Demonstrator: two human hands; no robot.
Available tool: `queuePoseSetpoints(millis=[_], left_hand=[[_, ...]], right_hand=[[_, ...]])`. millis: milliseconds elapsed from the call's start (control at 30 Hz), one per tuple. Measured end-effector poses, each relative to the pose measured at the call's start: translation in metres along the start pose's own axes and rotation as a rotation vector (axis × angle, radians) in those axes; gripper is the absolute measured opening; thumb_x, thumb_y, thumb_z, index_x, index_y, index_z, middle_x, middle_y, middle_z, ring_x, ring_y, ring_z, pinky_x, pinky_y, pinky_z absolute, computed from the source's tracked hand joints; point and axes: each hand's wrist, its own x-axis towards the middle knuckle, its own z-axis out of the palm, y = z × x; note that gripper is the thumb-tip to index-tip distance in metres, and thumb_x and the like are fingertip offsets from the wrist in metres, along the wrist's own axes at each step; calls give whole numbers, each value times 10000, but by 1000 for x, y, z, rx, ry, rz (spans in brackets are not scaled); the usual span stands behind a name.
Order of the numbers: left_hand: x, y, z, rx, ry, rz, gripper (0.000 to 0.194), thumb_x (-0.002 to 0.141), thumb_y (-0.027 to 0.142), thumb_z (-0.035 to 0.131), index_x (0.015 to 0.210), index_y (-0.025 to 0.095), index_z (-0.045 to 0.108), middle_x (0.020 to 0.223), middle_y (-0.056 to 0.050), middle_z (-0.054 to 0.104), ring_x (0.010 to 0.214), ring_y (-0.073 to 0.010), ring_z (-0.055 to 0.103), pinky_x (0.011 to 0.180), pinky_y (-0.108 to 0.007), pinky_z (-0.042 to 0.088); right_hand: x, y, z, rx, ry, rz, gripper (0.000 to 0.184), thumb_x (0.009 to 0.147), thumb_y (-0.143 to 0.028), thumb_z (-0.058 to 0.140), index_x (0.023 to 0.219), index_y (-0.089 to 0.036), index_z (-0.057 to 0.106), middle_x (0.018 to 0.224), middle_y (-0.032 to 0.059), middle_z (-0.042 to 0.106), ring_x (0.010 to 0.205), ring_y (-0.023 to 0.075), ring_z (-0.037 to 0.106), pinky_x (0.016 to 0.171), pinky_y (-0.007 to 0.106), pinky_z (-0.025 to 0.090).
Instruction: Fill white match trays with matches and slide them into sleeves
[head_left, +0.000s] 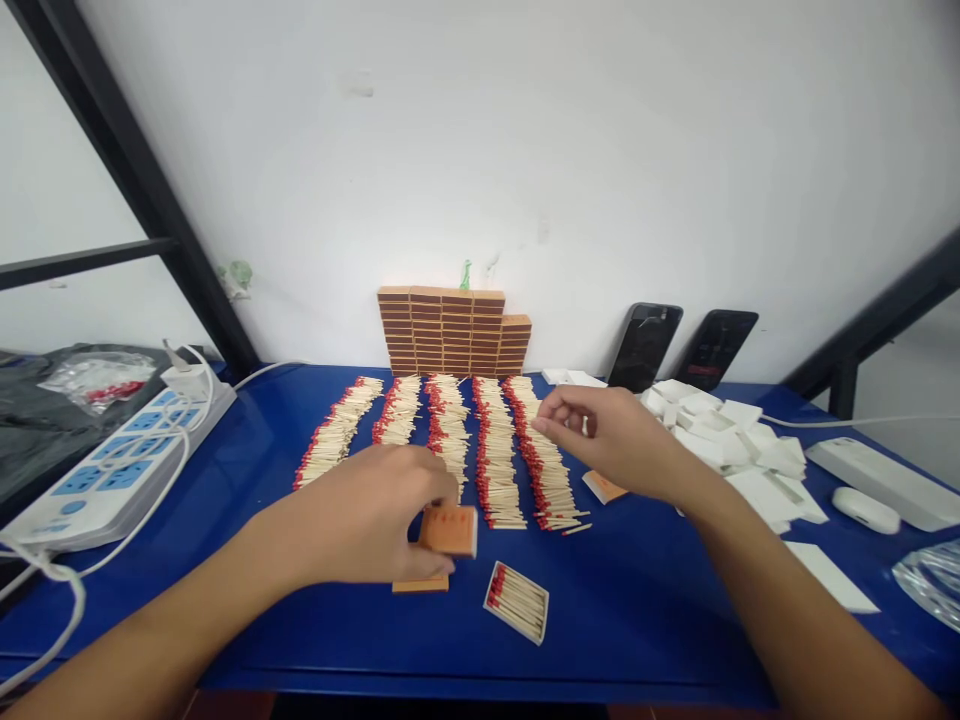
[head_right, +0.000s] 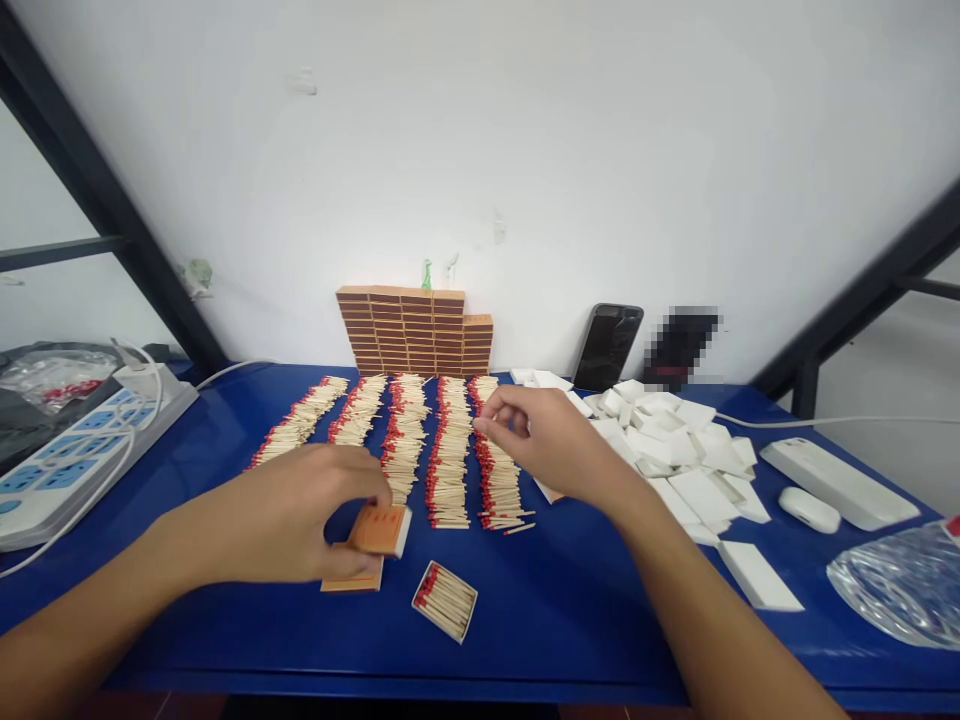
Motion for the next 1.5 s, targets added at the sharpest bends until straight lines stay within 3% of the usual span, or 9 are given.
queuePoseSetpoints(millis=[267,433,600,800,933,1000,1067,1233,1500], left_hand=[[19,-19,26,129,384,32,308,936,470,685,1073,194,683,932,-57,705,872,-234,659,746,-351,498],[24,-24,31,116,541,62,321,945,403,689,1183,189,672,998,-72,741,921,-233,693,805,-372,555],[26,-23,36,91,680,83,290,935,390,699,1125,171,698,983,-90,770,888,-230,721,816,-380,589],[27,-25,37,80,667,89,351,906,444,749,1129,175,712,956,-72,782,852,-227,726,766,-368,586],[23,-18,33,-8,671,73,374,885,453,769,1128,173,720,983,-70,782,893,-226,733,807,-372,583],[21,-11,31,-77,609,86,368,876,442,775,1121,174,719,982,-62,776,907,-223,726,817,-371,577],[18,-4,30,-150,508,97,361,865,436,778,1114,181,719,989,-58,764,916,-221,711,816,-371,570],[15,9,34,-323,306,173,353,857,420,788,1126,201,723,974,-53,748,944,-222,678,857,-376,550],[15,28,49,-378,185,350,338,827,421,822,1048,182,732,935,-58,718,898,-208,647,848,-351,523]], right_hand=[[-14,-34,74,761,-59,160,488,839,-586,761,1090,-257,502,799,-23,615,614,141,554,386,217,464],[-8,-22,71,800,83,232,513,797,-603,797,1016,-242,507,826,-6,643,580,124,550,345,200,435],[-7,-24,63,819,6,162,447,807,-609,785,953,-214,634,782,-2,622,581,122,539,397,229,483],[-2,-19,52,683,36,190,471,871,-659,684,860,-189,655,646,-14,573,498,110,508,438,253,475],[4,-2,10,462,138,166,536,845,-607,725,1211,-238,594,741,-12,623,553,152,579,428,256,458],[4,7,-16,216,80,120,545,882,-576,686,1316,-262,584,813,16,661,637,178,632,506,277,497],[0,18,-40,21,-79,127,406,887,-576,674,1104,-233,695,816,49,690,711,200,655,602,299,520],[-7,49,-66,-24,-475,328,378,851,-593,692,937,-225,689,774,50,710,679,208,642,557,295,477],[-5,73,-68,-220,-475,408,427,736,-598,750,978,-247,739,1030,69,748,888,271,690,695,336,524]])
